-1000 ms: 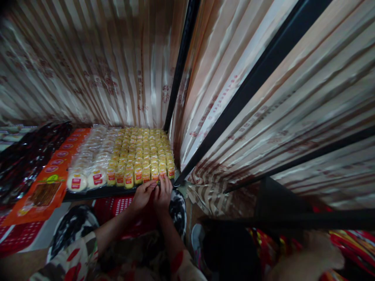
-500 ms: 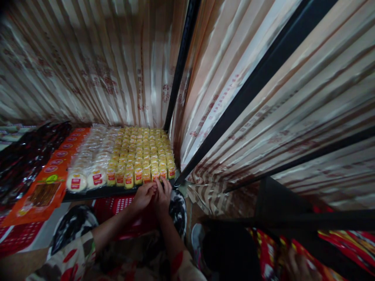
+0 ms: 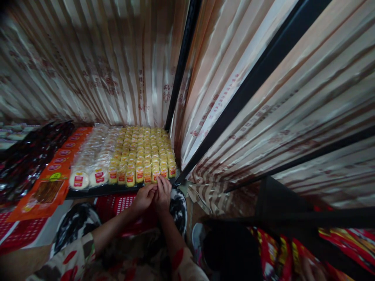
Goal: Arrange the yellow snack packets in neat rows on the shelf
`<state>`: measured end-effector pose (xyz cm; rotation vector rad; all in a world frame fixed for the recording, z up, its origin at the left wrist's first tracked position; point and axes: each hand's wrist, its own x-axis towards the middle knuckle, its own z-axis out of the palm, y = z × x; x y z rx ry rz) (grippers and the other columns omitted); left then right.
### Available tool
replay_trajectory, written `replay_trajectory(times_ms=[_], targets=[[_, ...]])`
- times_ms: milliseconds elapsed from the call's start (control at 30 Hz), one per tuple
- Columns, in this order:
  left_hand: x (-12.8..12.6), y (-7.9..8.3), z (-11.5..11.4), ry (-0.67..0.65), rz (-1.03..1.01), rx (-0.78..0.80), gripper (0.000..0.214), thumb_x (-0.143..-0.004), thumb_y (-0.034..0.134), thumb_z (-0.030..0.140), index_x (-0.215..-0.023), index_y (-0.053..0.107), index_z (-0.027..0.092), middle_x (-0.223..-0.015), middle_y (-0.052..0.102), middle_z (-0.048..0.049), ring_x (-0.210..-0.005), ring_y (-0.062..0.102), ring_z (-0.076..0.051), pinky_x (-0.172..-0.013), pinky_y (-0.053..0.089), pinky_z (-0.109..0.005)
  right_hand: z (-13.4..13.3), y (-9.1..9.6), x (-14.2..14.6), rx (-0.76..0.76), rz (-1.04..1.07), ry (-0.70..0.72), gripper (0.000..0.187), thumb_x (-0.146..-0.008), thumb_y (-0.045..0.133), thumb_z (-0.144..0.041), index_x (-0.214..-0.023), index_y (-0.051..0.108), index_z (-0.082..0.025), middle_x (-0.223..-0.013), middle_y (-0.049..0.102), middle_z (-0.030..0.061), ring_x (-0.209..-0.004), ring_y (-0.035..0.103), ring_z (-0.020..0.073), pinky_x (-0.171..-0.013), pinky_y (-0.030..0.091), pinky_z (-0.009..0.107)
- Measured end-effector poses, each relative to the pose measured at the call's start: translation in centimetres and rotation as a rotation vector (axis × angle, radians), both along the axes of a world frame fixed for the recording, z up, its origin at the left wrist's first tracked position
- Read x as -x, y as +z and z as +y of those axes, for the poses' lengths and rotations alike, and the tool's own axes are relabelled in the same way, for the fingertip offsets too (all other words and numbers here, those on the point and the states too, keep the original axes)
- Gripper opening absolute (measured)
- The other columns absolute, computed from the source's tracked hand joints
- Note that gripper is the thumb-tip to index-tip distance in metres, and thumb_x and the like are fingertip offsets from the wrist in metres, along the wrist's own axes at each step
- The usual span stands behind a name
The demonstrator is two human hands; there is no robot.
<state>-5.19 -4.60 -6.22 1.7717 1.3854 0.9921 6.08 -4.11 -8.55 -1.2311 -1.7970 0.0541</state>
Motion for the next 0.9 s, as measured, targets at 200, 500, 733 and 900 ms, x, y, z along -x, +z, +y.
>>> replay_trajectory(times_ms=[200, 500, 733, 900], targets=[[0.4, 0.0, -0.3, -0.007, 0.019, 0.035, 0.033, -0.079, 0.037, 0.011, -0.1, 0.063, 0.014, -0.098, 0.068, -0.0097, -0.089, 0.063, -0.017, -0.085, 0.048, -0.03, 0.0, -0.4, -0.2, 0.036, -0.012, 0.003, 0.044, -0.09, 0.032, -0.02, -0.132, 0.043, -0.021, -0.127, 0.05, 0.011, -0.119, 0.041, 0.0222, -0.098, 0.037, 0.046], [0.6, 0.7, -1.2, -0.039, 0.023, 0.117, 0.023, -0.08, 0.039, 0.019, -0.078, 0.062, 0.019, -0.081, 0.067, -0.0031, -0.077, 0.061, -0.015, -0.077, 0.046, -0.026, -1.2, -0.5, 0.0, 0.093, 0.012, -0.076, 0.043, -0.087, 0.031, -0.017, -0.127, 0.048, -0.017, -0.132, 0.044, 0.0139, -0.121, 0.04, 0.0239, -0.097, 0.037, 0.048], [0.2, 0.4, -0.8, 0.015, 0.032, 0.012, 0.023, -0.08, 0.041, 0.02, -0.089, 0.062, 0.018, -0.089, 0.066, -0.0055, -0.084, 0.061, -0.016, -0.082, 0.047, -0.029, -1.4, -1.2, -0.2, 0.103, 0.059, -0.174, 0.044, -0.087, 0.029, -0.015, -0.127, 0.046, -0.014, -0.129, 0.047, 0.0156, -0.122, 0.041, 0.0229, -0.097, 0.037, 0.046], [-0.3, 0.4, 0.0, 0.013, 0.013, 0.001, 0.038, -0.081, 0.037, 0.016, -0.114, 0.057, 0.017, -0.101, 0.067, -0.0074, -0.093, 0.061, -0.016, -0.089, 0.047, -0.033, -0.7, -0.9, -0.5, 0.101, 0.049, -0.137, 0.05, -0.083, 0.03, -0.013, -0.132, 0.041, -0.016, -0.131, 0.047, 0.0134, -0.123, 0.041, 0.022, -0.098, 0.036, 0.045]])
